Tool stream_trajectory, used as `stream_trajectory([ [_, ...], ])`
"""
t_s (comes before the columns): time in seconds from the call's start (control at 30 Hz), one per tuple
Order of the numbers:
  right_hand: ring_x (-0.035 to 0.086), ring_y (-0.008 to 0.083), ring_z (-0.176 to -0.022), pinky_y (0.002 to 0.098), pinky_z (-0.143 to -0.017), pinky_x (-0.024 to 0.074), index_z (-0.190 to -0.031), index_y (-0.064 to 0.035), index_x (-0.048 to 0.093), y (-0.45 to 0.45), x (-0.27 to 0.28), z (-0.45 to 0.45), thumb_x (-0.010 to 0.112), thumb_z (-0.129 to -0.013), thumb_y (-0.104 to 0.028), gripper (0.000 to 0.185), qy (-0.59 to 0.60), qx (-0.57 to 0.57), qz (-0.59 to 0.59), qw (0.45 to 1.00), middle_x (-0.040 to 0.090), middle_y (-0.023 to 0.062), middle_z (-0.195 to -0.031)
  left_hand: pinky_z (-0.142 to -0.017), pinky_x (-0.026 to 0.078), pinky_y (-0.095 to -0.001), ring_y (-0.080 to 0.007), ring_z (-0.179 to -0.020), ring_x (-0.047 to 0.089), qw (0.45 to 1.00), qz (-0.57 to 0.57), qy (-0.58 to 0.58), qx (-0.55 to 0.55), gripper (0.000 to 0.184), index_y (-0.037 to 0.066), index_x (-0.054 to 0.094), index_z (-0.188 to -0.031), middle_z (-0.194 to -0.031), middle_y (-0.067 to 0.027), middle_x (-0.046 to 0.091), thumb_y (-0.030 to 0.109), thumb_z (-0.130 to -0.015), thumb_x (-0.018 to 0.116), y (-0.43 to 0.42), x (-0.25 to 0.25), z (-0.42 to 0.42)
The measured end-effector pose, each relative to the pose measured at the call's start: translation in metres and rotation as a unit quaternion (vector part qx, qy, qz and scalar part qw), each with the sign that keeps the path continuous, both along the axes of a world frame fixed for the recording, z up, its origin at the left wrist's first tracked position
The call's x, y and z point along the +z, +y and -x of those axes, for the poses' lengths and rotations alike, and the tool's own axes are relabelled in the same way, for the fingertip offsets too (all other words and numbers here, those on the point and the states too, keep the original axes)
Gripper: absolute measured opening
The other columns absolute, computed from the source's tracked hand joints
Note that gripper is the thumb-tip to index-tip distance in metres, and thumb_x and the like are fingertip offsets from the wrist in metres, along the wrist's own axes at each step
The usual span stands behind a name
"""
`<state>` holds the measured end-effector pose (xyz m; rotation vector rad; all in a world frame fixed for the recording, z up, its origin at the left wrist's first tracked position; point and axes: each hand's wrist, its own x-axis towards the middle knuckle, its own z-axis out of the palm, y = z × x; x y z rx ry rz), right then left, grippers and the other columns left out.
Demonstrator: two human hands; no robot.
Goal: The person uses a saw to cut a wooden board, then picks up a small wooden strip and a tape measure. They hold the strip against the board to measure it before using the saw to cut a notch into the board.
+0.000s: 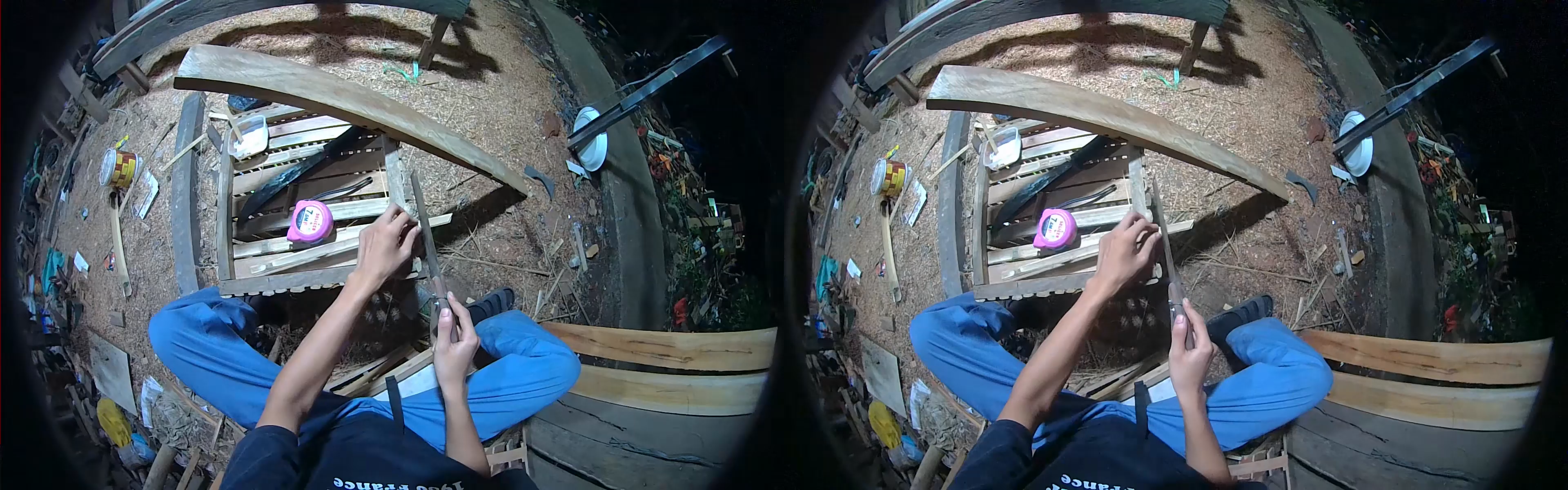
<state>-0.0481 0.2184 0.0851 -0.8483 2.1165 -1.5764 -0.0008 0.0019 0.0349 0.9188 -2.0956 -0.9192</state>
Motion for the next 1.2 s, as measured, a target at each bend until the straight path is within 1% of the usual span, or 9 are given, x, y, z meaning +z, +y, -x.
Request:
stream_trajectory([
  [0.07, 0.066, 0.0148, -0.108, 0.0306, -0.093, 0.0541, -0.137, 0.0063, 0.064, 0.005, -0.003, 0.001, 0.060, -0.108, -0.014, 0.036, -0.004, -0.001, -0.017, 1.000, 0.072, 0.0160, -0.130, -0.073, 0.056, -0.0426, -0.0338, -0.083, 0.071, 0.995, 0.102, -0.007, 0.020, 0.020, 0.009, 0.077, -0.104, -0.101, -0.0086, 0.067, 0.025, -0.092, 0.079, -0.005, 0.005, -0.008],
  [0.37, 0.064, 0.0258, -0.129, 0.0366, -0.108, 0.0503, -0.137, 0.0094, 0.062, 0.010, 0.007, 0.004, 0.057, -0.108, -0.007, 0.034, -0.014, 0.002, -0.040, 0.999, 0.066, 0.0227, -0.139, -0.067, 0.054, -0.0451, -0.0350, -0.081, 0.070, 0.998, 0.055, -0.011, -0.029, 0.019, 0.007, 0.072, -0.105, -0.103, -0.0112, 0.064, 0.024, -0.097, 0.075, -0.007, 0.000, -0.004],
  [0.5, 0.066, 0.0255, -0.125, 0.0358, -0.105, 0.0524, -0.137, 0.0091, 0.062, 0.013, 0.006, 0.002, 0.058, -0.107, -0.006, 0.034, -0.006, 0.003, -0.033, 0.999, 0.068, 0.0221, -0.137, -0.079, 0.053, -0.0446, -0.0337, -0.091, 0.068, 0.997, 0.054, -0.029, -0.042, 0.019, 0.007, 0.071, -0.107, -0.105, -0.0112, 0.064, 0.024, -0.097, 0.073, -0.007, 0.003, -0.004],
  [0.6, 0.065, 0.0182, -0.119, 0.0314, -0.102, 0.0519, -0.138, 0.0085, 0.062, 0.014, 0.001, 0.001, 0.059, -0.107, -0.009, 0.035, 0.009, 0.009, -0.034, 0.999, 0.069, 0.0169, -0.134, -0.098, 0.041, -0.0421, -0.0299, -0.111, 0.054, 0.968, 0.241, -0.067, -0.010, 0.021, 0.008, 0.068, -0.105, -0.113, -0.0106, 0.063, 0.027, -0.097, 0.070, -0.009, 0.006, -0.003],
  [0.73, 0.068, 0.0131, -0.100, 0.0273, -0.085, 0.0557, -0.139, 0.0070, 0.062, 0.013, -0.005, 0.003, 0.059, -0.108, -0.010, 0.036, 0.050, 0.004, -0.004, 0.999, 0.072, 0.0142, -0.125, -0.094, 0.042, -0.0439, -0.0316, -0.107, 0.056, 0.976, 0.193, -0.060, -0.084, 0.020, 0.006, 0.069, -0.104, -0.108, -0.0106, 0.063, 0.024, -0.096, 0.071, -0.016, 0.001, 0.000],
  [0.8, 0.066, 0.0260, -0.126, 0.0365, -0.107, 0.0515, -0.138, 0.0083, 0.062, 0.015, 0.001, 0.003, 0.059, -0.107, -0.008, 0.036, -0.067, -0.009, -0.049, 0.997, 0.068, 0.0220, -0.137, -0.094, 0.043, -0.0446, -0.0317, -0.106, 0.057, 0.986, 0.142, -0.013, -0.083, 0.017, 0.005, 0.070, -0.103, -0.106, -0.0113, 0.063, 0.021, -0.096, 0.072, -0.017, 0.000, 0.001],
  [0.93, 0.066, 0.0265, -0.126, 0.0368, -0.107, 0.0515, -0.139, 0.0083, 0.062, 0.015, -0.018, 0.004, 0.059, -0.107, -0.009, 0.036, -0.093, -0.042, -0.023, 0.995, 0.068, 0.0224, -0.137, -0.088, 0.047, -0.0451, -0.0326, -0.100, 0.059, 0.987, 0.137, 0.004, -0.082, 0.016, 0.003, 0.071, -0.101, -0.102, -0.0128, 0.062, 0.018, -0.094, 0.073, -0.018, 0.000, 0.002],
  [1.0, 0.046, 0.0017, -0.052, 0.0218, -0.043, 0.0352, -0.141, 0.0009, 0.063, 0.009, -0.030, 0.012, 0.061, -0.109, -0.020, 0.038, 0.008, -0.014, 0.006, 1.000, 0.070, 0.0042, -0.094, -0.080, 0.050, -0.0452, -0.0342, -0.092, 0.061, 0.987, 0.135, 0.000, -0.085, 0.017, 0.002, 0.071, -0.099, -0.097, -0.0142, 0.061, 0.016, -0.092, 0.075, -0.016, 0.000, 0.000],
  [1.2, 0.047, 0.0015, -0.055, 0.0212, -0.045, 0.0356, -0.143, 0.0000, 0.061, -0.010, -0.040, 0.010, 0.059, -0.110, -0.018, 0.038, 0.015, -0.007, 0.036, 0.999, 0.068, 0.0014, -0.088, -0.078, 0.053, -0.0451, -0.0350, -0.088, 0.063, 0.990, 0.102, -0.007, -0.092, 0.017, 0.003, 0.071, -0.100, -0.093, -0.0148, 0.060, 0.015, -0.089, 0.076, -0.015, 0.001, -0.014],
])
